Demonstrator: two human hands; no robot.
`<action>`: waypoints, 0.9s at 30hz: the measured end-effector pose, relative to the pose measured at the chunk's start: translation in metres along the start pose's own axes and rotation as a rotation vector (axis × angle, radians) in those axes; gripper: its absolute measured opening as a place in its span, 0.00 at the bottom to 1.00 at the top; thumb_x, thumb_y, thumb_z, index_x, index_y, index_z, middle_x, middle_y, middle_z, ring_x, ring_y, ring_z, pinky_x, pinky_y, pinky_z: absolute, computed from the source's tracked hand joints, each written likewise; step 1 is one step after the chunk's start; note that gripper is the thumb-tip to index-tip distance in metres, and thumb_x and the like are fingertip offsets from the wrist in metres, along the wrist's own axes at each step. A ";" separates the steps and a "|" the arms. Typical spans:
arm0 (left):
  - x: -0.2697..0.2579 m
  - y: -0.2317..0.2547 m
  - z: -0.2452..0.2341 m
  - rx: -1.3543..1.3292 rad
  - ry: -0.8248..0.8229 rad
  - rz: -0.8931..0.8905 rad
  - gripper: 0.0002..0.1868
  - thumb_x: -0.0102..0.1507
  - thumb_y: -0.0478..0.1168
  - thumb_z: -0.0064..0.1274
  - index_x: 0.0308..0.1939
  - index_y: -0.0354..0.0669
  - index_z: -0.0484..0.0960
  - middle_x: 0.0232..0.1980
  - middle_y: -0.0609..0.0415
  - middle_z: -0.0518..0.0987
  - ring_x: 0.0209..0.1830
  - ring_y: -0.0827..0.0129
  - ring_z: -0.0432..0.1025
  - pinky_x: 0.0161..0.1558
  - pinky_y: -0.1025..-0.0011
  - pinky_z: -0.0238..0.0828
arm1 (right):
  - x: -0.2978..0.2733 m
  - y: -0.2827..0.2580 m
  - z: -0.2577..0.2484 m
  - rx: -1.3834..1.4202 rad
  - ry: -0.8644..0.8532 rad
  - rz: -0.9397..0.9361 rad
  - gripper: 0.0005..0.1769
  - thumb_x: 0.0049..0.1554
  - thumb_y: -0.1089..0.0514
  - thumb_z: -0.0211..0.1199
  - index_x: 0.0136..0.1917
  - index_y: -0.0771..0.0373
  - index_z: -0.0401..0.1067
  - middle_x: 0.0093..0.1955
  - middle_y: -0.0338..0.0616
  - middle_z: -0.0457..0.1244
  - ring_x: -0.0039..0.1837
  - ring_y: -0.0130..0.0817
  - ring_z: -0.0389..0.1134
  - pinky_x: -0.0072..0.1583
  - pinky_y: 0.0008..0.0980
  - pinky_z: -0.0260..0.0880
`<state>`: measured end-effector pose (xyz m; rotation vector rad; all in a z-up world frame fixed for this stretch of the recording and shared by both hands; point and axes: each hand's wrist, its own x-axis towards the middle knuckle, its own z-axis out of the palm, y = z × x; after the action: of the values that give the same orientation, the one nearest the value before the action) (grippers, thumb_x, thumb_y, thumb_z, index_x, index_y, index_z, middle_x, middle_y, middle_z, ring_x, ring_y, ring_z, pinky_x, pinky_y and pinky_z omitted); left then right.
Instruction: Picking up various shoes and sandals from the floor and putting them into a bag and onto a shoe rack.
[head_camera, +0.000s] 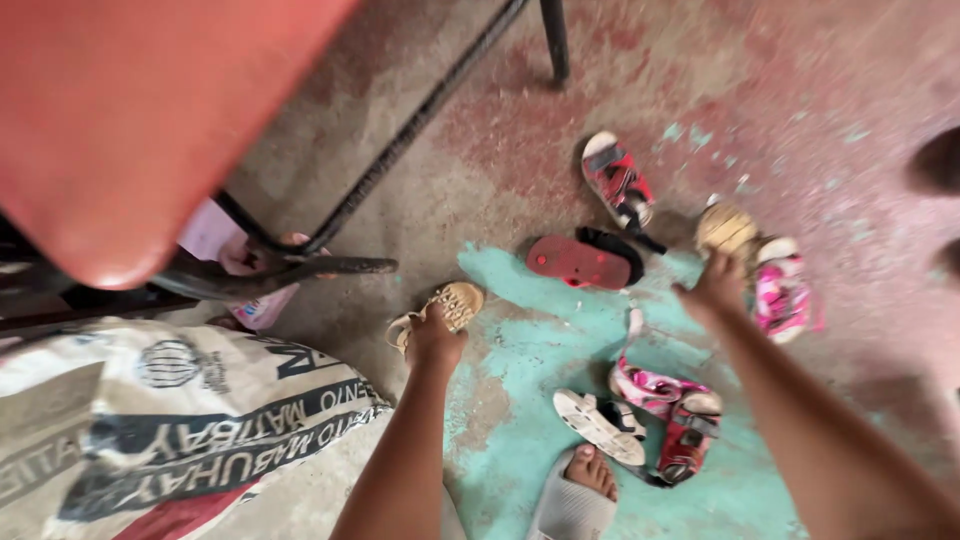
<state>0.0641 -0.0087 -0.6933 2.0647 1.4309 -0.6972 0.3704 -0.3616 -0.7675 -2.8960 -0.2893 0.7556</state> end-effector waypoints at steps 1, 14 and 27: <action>0.012 -0.005 0.013 0.009 -0.005 -0.002 0.40 0.56 0.52 0.65 0.70 0.60 0.64 0.70 0.43 0.66 0.68 0.47 0.66 0.60 0.50 0.69 | 0.011 0.006 0.008 0.003 -0.008 0.006 0.60 0.50 0.43 0.74 0.84 0.56 0.42 0.84 0.64 0.38 0.81 0.65 0.48 0.77 0.55 0.53; 0.099 -0.022 0.105 -0.413 0.159 0.090 0.28 0.52 0.40 0.63 0.55 0.51 0.74 0.52 0.42 0.83 0.53 0.50 0.78 0.55 0.59 0.73 | 0.033 -0.013 -0.028 0.163 0.128 0.367 0.74 0.48 0.42 0.76 0.86 0.52 0.22 0.87 0.56 0.33 0.79 0.72 0.39 0.77 0.56 0.46; -0.088 0.077 -0.032 -1.017 -0.062 0.176 0.46 0.43 0.37 0.74 0.61 0.43 0.64 0.53 0.48 0.79 0.48 0.65 0.75 0.50 0.67 0.75 | -0.117 -0.049 -0.038 1.063 -0.307 -0.159 0.43 0.58 0.41 0.60 0.76 0.70 0.54 0.65 0.59 0.62 0.62 0.49 0.66 0.64 0.48 0.67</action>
<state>0.1133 -0.0697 -0.6009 1.3066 1.1718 0.0752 0.2818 -0.3430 -0.6713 -1.7468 -0.0880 0.9379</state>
